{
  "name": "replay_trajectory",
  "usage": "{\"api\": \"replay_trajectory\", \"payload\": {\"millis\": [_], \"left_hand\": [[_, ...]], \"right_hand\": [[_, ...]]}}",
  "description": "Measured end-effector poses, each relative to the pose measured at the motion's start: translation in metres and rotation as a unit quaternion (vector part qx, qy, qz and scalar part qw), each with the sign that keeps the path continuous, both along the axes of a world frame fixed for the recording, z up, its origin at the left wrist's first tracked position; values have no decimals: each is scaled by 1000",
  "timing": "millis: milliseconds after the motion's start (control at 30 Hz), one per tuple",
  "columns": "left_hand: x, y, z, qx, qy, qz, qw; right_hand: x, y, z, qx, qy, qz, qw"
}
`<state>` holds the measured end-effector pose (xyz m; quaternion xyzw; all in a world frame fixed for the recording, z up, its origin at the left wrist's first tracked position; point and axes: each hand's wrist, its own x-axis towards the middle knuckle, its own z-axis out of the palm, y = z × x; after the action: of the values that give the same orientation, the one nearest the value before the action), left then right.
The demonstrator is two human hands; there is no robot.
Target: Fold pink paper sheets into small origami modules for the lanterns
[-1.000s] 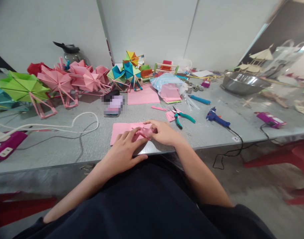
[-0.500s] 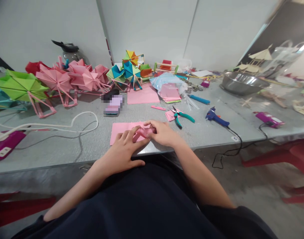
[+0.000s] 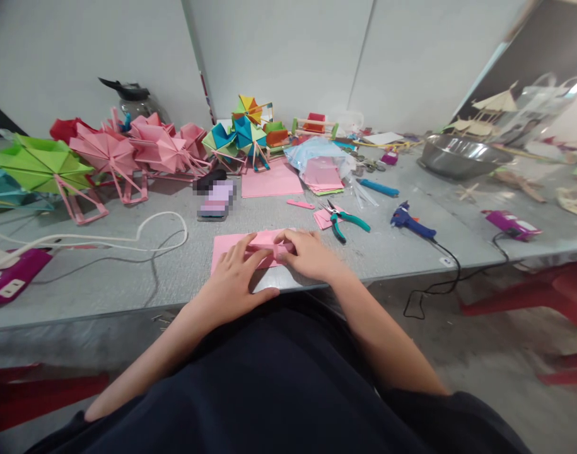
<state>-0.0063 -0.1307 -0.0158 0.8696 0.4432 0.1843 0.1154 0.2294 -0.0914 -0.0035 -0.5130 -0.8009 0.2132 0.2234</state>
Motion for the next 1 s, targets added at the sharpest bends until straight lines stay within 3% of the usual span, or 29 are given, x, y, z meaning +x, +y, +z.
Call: {"api": "replay_trajectory", "payload": {"millis": [400, 567, 800, 1000], "left_hand": [[4, 0, 4, 4, 33, 6, 999], [5, -1, 5, 5, 42, 7, 999], [5, -4, 6, 35, 45, 6, 998], [10, -11, 12, 75, 131, 1, 989]], "right_hand": [[8, -3, -6, 20, -12, -21, 999], [7, -3, -10, 60, -14, 26, 998], [8, -1, -12, 40, -58, 36, 997], [10, -2, -15, 52, -72, 40, 995]]}}
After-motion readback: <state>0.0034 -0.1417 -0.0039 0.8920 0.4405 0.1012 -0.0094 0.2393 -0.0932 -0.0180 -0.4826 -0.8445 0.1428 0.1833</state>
